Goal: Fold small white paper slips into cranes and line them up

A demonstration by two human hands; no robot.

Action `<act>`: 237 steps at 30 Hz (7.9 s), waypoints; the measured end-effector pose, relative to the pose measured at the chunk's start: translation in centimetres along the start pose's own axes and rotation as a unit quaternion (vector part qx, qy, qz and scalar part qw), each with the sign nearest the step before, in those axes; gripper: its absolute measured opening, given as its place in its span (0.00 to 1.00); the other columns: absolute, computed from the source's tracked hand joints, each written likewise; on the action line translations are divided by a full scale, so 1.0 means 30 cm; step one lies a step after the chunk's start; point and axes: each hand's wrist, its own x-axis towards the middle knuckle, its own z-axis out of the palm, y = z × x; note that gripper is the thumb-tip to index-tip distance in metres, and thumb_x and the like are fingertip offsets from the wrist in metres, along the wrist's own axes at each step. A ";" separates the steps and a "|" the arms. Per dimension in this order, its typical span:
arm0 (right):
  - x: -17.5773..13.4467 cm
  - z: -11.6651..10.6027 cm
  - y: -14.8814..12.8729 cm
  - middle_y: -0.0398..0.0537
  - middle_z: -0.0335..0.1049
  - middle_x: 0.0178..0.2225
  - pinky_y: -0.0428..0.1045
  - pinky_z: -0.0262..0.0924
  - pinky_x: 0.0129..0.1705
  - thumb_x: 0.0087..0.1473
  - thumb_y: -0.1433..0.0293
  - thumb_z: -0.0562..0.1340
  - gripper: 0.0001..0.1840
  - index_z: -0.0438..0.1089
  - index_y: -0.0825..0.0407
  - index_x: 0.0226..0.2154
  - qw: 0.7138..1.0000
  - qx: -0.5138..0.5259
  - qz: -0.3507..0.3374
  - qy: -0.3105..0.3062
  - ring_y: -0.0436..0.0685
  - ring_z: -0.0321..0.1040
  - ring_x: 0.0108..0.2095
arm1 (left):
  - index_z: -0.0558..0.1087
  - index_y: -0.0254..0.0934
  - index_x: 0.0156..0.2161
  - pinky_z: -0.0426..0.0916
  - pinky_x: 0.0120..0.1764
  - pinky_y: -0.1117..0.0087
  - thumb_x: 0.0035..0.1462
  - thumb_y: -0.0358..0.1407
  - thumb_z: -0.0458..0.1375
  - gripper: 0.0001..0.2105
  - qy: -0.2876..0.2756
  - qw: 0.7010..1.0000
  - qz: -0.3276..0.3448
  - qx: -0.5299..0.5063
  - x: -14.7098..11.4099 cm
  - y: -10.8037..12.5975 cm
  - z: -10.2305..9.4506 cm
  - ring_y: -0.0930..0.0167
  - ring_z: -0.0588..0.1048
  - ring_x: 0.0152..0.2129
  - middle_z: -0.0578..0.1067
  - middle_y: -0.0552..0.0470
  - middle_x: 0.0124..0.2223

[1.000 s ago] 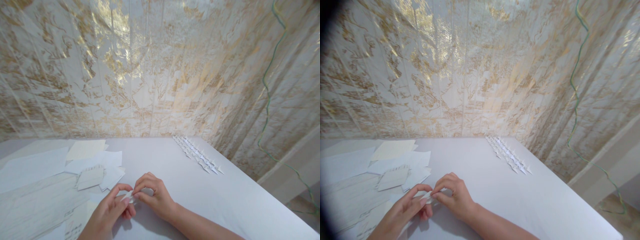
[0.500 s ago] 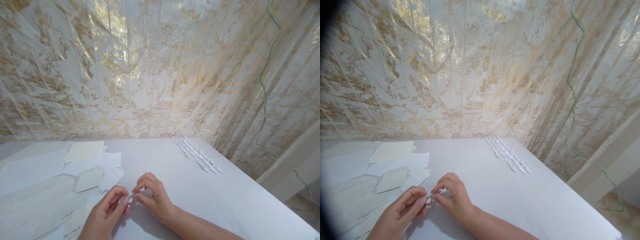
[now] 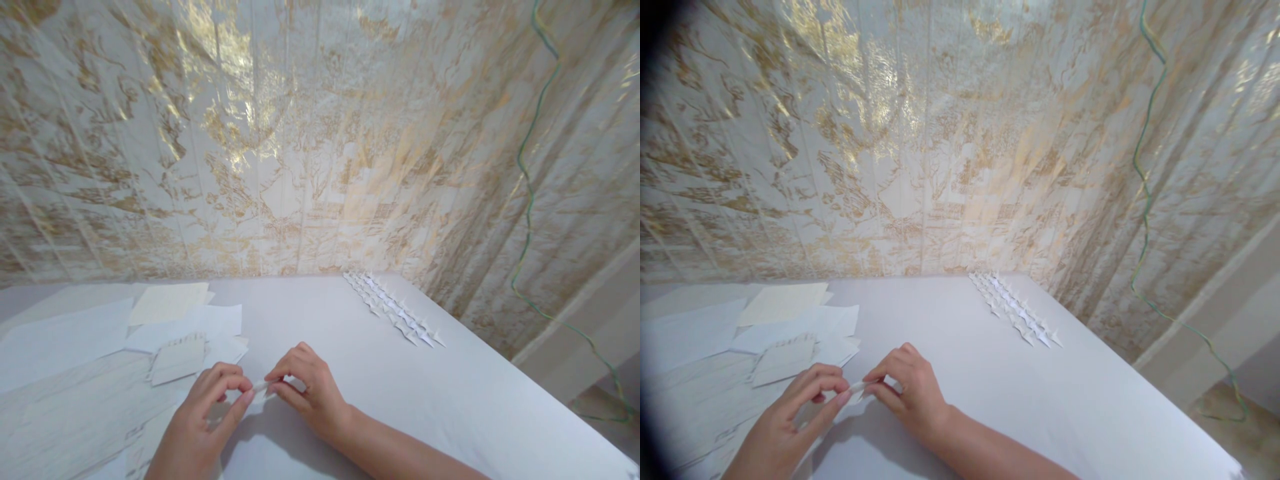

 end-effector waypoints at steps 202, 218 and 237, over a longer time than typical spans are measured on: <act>-0.015 0.079 -0.060 0.45 0.73 0.26 0.49 0.60 0.36 0.48 0.55 0.73 0.17 0.78 0.51 0.23 0.926 0.267 0.260 0.068 0.53 0.65 0.29 | 0.74 0.46 0.34 0.69 0.42 0.72 0.60 0.48 0.59 0.11 0.011 0.991 -0.076 -0.106 -0.020 0.056 0.022 0.67 0.76 0.36 0.77 0.58 0.35; -0.010 0.068 -0.024 0.47 0.76 0.26 0.48 0.62 0.37 0.52 0.56 0.72 0.16 0.79 0.51 0.23 0.954 0.213 0.208 0.047 0.55 0.69 0.31 | 0.72 0.46 0.31 0.66 0.42 0.70 0.61 0.46 0.58 0.10 0.027 0.999 -0.007 -0.038 -0.009 0.031 0.019 0.68 0.75 0.35 0.75 0.58 0.33; -0.015 0.079 -0.058 0.41 0.65 0.25 0.48 0.57 0.37 0.52 0.60 0.70 0.14 0.71 0.51 0.23 0.945 0.220 0.235 0.059 0.53 0.61 0.30 | 0.73 0.44 0.28 0.69 0.37 0.71 0.58 0.57 0.56 0.20 -0.041 0.985 -0.126 -0.112 -0.013 0.096 0.020 0.67 0.74 0.30 0.74 0.57 0.29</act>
